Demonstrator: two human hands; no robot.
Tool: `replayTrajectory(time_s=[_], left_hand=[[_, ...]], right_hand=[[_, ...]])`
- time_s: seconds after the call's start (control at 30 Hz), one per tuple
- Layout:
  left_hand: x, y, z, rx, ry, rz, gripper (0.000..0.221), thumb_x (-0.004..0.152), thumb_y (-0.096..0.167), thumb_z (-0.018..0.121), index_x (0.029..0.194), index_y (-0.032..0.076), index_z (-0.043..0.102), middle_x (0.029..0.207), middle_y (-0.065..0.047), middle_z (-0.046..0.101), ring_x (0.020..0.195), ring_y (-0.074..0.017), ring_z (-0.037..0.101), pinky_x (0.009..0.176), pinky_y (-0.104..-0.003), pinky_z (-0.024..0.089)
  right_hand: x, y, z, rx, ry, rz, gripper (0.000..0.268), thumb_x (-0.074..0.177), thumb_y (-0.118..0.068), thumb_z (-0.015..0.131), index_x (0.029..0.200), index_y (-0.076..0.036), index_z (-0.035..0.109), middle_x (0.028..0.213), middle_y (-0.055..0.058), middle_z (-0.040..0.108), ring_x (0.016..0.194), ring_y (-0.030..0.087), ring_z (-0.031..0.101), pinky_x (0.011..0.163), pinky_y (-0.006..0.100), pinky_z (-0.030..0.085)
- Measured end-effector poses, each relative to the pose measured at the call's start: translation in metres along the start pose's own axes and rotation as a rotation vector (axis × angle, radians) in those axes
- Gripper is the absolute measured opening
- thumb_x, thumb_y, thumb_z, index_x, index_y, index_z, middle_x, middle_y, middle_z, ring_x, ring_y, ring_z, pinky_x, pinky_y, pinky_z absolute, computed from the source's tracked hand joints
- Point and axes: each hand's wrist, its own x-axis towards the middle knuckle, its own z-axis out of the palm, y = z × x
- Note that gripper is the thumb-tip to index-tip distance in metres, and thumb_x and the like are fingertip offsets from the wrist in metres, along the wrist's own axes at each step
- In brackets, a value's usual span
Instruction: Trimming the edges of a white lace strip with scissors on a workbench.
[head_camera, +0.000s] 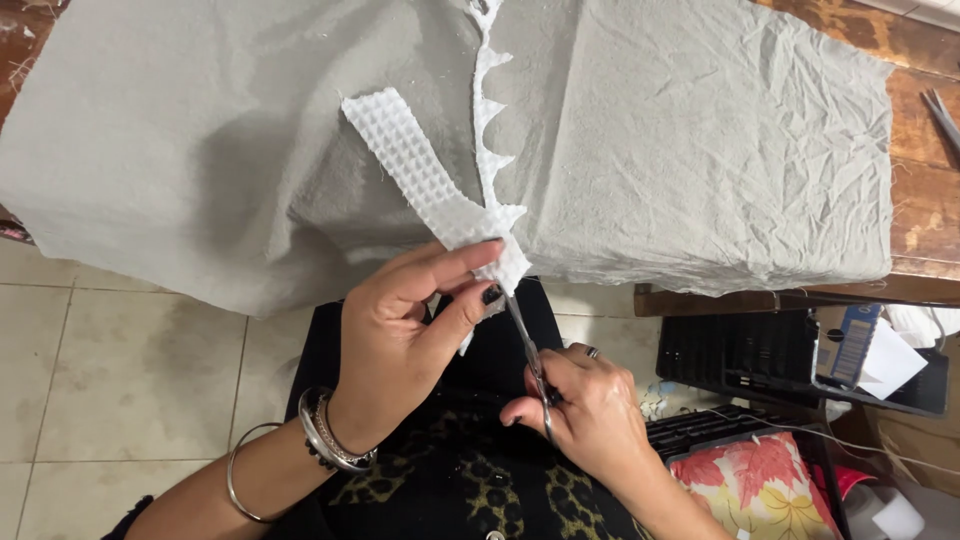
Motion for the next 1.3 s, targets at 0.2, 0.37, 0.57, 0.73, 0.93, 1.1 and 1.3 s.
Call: replayTrajectory(time_s=[0.2, 0.37, 0.57, 0.73, 0.93, 1.1, 1.3], left_hand=[[-0.002, -0.007, 0.005, -0.011, 0.005, 0.027, 0.032, 0.091, 0.003, 0.075, 0.123, 0.007, 0.071, 0.109, -0.005, 0.076, 0.079, -0.0076, 0.071, 0.079, -0.019, 0.058], [-0.001, -0.006, 0.007, -0.009, 0.026, 0.028, 0.018, 0.09, 0.002, 0.074, 0.108, 0.002, 0.072, 0.115, -0.008, 0.075, 0.078, -0.0076, 0.069, 0.074, -0.018, 0.06], [-0.004, -0.009, 0.009, -0.017, 0.026, 0.015, 0.034, 0.091, 0.005, 0.076, 0.125, 0.006, 0.071, 0.092, -0.003, 0.068, 0.076, -0.0065, 0.069, 0.073, -0.017, 0.06], [-0.004, -0.01, 0.012, 0.013, 0.029, 0.083, 0.034, 0.091, 0.002, 0.077, 0.124, 0.007, 0.07, 0.111, -0.006, 0.075, 0.078, -0.0084, 0.071, 0.078, -0.018, 0.059], [-0.005, -0.012, 0.013, 0.102, 0.085, 0.12, 0.033, 0.088, 0.006, 0.08, 0.12, 0.008, 0.071, 0.098, -0.006, 0.079, 0.082, -0.0106, 0.074, 0.085, -0.023, 0.057], [-0.007, -0.014, 0.017, -0.041, 0.106, 0.125, 0.034, 0.089, -0.001, 0.079, 0.121, 0.005, 0.069, 0.098, -0.009, 0.078, 0.079, -0.0106, 0.071, 0.077, -0.02, 0.058], [-0.01, -0.016, 0.02, -0.026, 0.129, 0.075, 0.034, 0.087, -0.001, 0.08, 0.119, 0.005, 0.07, 0.107, -0.01, 0.077, 0.078, -0.0088, 0.075, 0.074, -0.017, 0.058]], right_hand=[[0.007, -0.005, -0.007, 0.449, -0.148, -0.107, 0.047, 0.097, -0.058, 0.052, 0.077, -0.017, 0.06, 0.066, -0.001, 0.056, 0.06, 0.018, 0.057, 0.06, 0.033, 0.044], [0.012, -0.021, -0.011, 0.591, -0.192, -0.134, 0.071, 0.098, -0.079, 0.026, 0.074, -0.016, 0.052, 0.064, -0.005, 0.051, 0.055, 0.013, 0.049, 0.055, 0.031, 0.039], [0.009, -0.012, 0.0, 0.335, -0.111, -0.079, 0.054, 0.096, -0.066, 0.042, 0.079, -0.017, 0.059, 0.067, -0.001, 0.059, 0.06, 0.021, 0.06, 0.061, 0.036, 0.046], [0.008, -0.01, 0.008, 0.202, -0.058, -0.022, 0.059, 0.092, -0.073, 0.038, 0.079, -0.017, 0.054, 0.065, 0.001, 0.057, 0.058, 0.023, 0.06, 0.056, 0.039, 0.045], [0.009, -0.014, 0.007, 0.251, -0.019, -0.113, 0.055, 0.097, -0.065, 0.04, 0.079, -0.015, 0.052, 0.068, 0.0, 0.058, 0.062, 0.024, 0.059, 0.058, 0.039, 0.045], [0.012, -0.028, 0.004, 0.566, -0.084, -0.081, 0.069, 0.098, -0.076, 0.025, 0.071, -0.017, 0.046, 0.063, -0.006, 0.044, 0.054, 0.012, 0.044, 0.051, 0.031, 0.036], [0.013, -0.034, 0.004, 0.725, -0.14, -0.06, 0.072, 0.098, -0.078, 0.027, 0.07, -0.017, 0.05, 0.062, -0.007, 0.056, 0.055, 0.009, 0.052, 0.053, 0.026, 0.039]])
